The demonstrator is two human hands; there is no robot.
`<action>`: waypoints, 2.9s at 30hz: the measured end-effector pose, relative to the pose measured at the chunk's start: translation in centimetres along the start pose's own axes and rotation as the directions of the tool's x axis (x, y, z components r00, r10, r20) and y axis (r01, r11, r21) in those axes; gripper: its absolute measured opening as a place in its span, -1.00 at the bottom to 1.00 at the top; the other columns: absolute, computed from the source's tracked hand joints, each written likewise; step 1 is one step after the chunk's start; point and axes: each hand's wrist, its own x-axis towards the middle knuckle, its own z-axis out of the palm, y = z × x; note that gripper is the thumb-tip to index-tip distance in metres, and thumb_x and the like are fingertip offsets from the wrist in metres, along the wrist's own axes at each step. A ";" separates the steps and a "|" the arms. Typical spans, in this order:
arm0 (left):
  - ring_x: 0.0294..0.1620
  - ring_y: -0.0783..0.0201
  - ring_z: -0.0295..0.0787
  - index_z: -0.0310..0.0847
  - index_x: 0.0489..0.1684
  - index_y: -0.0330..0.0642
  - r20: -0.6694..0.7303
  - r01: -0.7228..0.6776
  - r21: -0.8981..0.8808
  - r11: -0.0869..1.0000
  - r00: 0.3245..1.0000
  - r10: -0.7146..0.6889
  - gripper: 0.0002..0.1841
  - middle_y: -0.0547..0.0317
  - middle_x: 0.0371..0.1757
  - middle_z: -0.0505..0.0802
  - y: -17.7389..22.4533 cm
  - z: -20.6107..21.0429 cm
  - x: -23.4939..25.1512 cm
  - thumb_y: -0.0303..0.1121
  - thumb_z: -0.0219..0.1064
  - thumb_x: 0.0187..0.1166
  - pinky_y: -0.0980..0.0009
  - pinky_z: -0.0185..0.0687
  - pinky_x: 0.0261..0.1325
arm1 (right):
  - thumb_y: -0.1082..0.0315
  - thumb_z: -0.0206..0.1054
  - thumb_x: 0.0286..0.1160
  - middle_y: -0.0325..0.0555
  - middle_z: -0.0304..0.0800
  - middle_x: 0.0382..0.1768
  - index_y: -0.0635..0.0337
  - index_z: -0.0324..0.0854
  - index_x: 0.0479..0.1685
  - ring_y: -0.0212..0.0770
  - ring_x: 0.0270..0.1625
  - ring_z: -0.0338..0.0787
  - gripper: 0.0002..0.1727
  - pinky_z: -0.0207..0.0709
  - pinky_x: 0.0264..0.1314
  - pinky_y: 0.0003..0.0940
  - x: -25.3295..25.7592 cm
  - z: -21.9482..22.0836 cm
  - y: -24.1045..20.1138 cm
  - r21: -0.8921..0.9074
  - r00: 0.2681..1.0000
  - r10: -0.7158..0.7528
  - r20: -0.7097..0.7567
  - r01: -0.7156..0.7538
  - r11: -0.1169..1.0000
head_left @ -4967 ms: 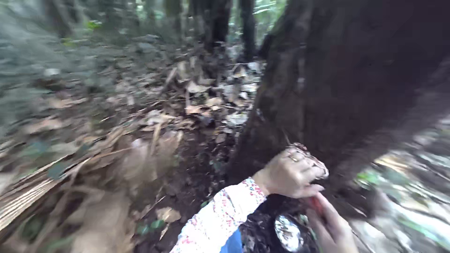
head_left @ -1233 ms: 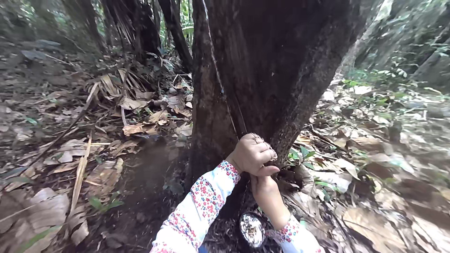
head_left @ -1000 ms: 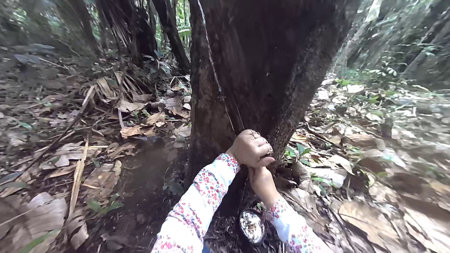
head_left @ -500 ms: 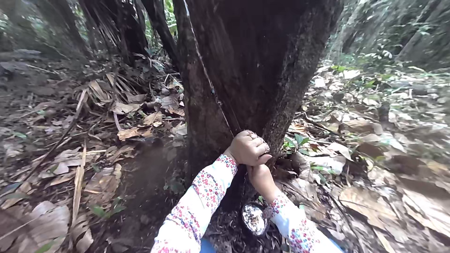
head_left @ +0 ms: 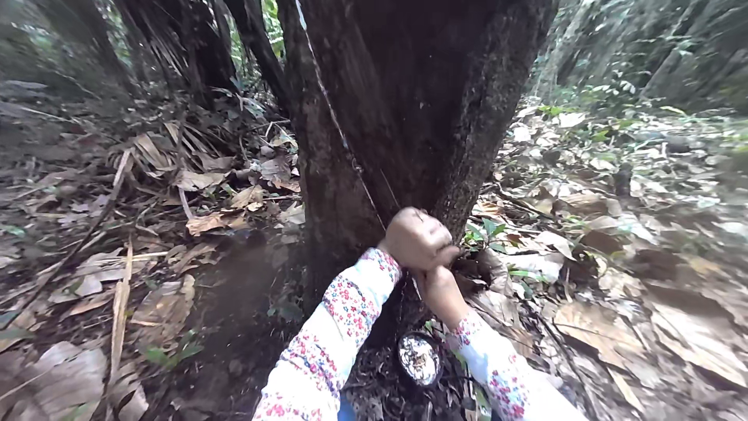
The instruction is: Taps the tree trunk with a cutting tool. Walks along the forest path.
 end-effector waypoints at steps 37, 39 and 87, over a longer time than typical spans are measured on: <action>-0.26 0.10 0.85 0.87 -0.41 -0.11 -0.014 -0.075 0.180 0.981 0.997 0.079 -0.49 0.09 -0.41 0.90 -2.5 -1.3 -1.4 -0.05 0.00 0.67 0.17 0.64 0.18 | 0.50 0.23 0.47 0.33 0.86 0.00 0.65 0.53 0.36 0.11 -0.03 0.92 -0.51 0.75 0.11 -0.03 0.3 3.3 2.0 0.247 0.977 -0.178 -0.118 0.203 0.948; -0.30 0.12 0.81 0.79 -0.51 -0.07 -0.014 -0.107 0.221 0.969 0.993 0.113 -0.46 0.13 -0.46 0.87 -3.7 -0.5 -1.8 -0.02 -0.06 0.69 0.19 0.59 0.13 | 0.50 0.24 0.49 0.31 0.87 -0.06 0.62 0.61 0.25 0.16 -0.07 0.92 -0.59 0.77 0.07 0.03 0.7 4.5 1.8 0.222 0.980 -0.154 -0.124 0.179 0.959; -0.43 0.08 0.87 0.73 -0.73 -0.17 0.005 0.078 0.093 0.993 0.997 -0.079 -0.48 0.05 -0.56 0.87 2.4 4.9 -3.8 -0.06 0.18 0.64 0.11 0.74 -0.13 | 0.41 0.26 0.63 0.36 0.88 -0.07 0.48 0.74 0.04 0.33 -0.06 0.91 -0.73 0.73 0.02 0.27 -2.8 2.9 7.8 0.029 0.992 0.021 0.125 -0.024 0.999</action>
